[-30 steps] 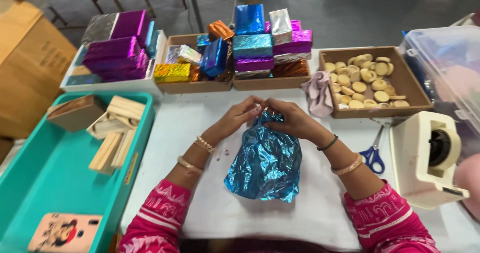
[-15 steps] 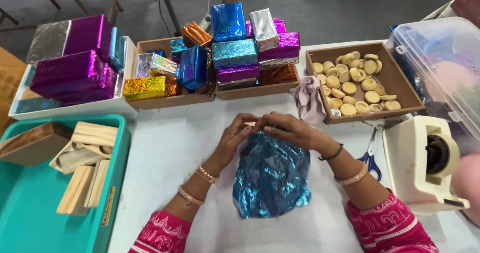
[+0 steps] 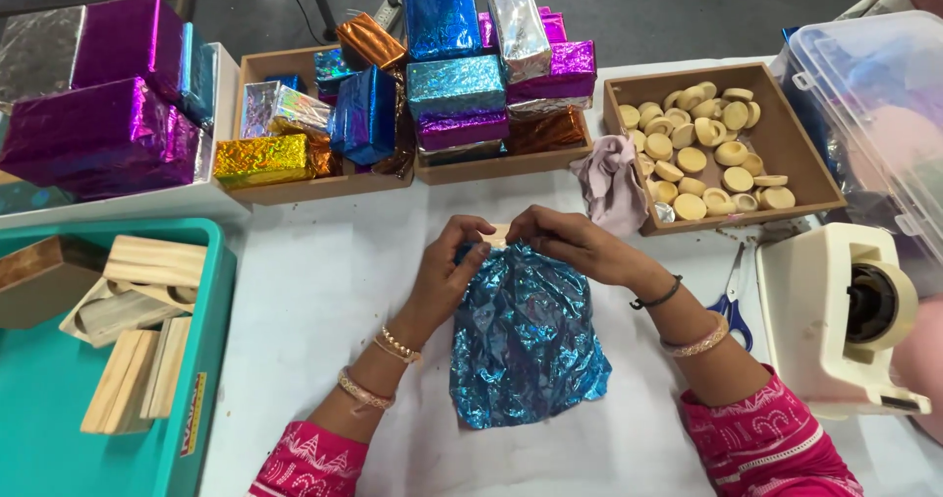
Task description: Wrapping wooden blocks in colored foil and securing them.
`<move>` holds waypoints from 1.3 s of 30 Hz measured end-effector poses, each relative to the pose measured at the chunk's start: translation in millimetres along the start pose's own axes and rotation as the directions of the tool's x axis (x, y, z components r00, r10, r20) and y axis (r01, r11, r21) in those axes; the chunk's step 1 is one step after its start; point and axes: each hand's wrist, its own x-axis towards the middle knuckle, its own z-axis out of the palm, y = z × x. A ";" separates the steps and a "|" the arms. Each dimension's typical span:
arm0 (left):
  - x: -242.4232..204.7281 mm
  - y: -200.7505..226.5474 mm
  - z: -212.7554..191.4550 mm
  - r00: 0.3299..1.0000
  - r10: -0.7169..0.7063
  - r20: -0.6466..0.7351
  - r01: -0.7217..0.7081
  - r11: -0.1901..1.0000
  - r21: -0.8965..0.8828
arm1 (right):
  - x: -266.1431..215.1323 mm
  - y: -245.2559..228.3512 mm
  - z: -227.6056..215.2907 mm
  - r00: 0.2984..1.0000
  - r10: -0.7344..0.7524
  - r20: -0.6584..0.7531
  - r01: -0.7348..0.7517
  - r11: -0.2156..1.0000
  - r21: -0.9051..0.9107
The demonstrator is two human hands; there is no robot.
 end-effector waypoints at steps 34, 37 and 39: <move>11.4 -11.7 -35.2 0.889 0.099 -0.446 0.032 0.960 0.277 | 3.8 32.0 -19.8 0.843 -0.123 -0.524 -0.067 0.942 -0.329; 11.6 -5.8 -36.6 0.883 0.057 -0.466 0.081 0.959 0.270 | 5.2 36.9 -18.9 0.823 -0.160 -0.545 -0.038 0.942 -0.333; 12.0 -1.8 -36.6 0.860 0.088 -0.502 0.070 0.955 0.287 | 5.2 36.3 -18.8 0.820 -0.159 -0.550 -0.046 0.939 -0.341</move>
